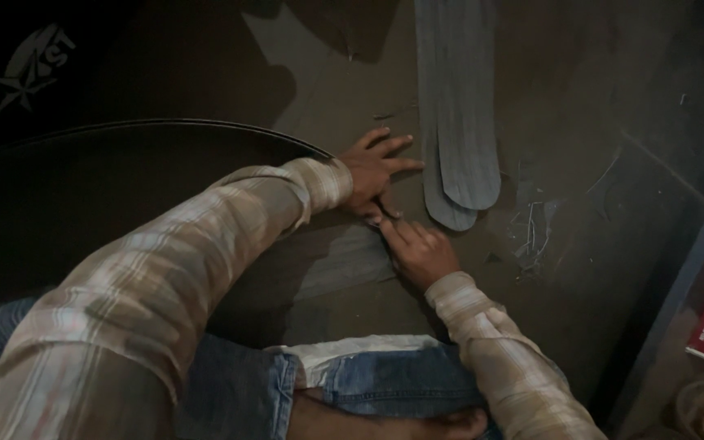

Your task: Cutting and shaping plastic or composite motorcycle fender parts using a manual cutter.

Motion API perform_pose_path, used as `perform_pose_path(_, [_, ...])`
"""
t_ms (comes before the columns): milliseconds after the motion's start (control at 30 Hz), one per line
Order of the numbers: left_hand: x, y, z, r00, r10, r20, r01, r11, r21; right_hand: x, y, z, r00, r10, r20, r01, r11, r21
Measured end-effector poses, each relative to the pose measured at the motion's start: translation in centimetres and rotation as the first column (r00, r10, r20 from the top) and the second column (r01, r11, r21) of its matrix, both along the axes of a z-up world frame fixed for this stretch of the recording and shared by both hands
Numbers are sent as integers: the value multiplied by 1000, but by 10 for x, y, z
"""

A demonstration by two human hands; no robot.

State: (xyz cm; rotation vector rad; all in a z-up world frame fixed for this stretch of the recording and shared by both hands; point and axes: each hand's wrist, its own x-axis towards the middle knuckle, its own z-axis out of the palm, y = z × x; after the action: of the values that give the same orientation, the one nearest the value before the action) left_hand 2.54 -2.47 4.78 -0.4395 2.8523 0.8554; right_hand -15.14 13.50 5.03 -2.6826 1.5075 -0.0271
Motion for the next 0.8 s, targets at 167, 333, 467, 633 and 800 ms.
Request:
perform_pose_path(167, [2, -1, 2, 1000, -22, 0, 22, 1000, -17, -7, 6, -12, 999, -24, -29, 25, 999, 42])
perform_pose_path(333, [1, 0, 7, 999, -27, 26, 27, 1000, 8, -3, 7, -8, 995, -51, -80, 60, 992, 108])
perform_pose_path(467, [2, 1, 10, 998, -18, 68, 16, 1000, 22, -22, 14, -27, 998, -36, -55, 43, 990, 136])
perform_pose_path(633, [1, 2, -2, 999, -37, 20, 37, 999, -17, -18, 22, -13, 998, -47, -46, 52, 991, 120])
perform_pose_path(800, [-1, -3, -8, 997, -61, 53, 63, 997, -46, -19, 12, -9, 997, -70, -33, 74, 983, 168])
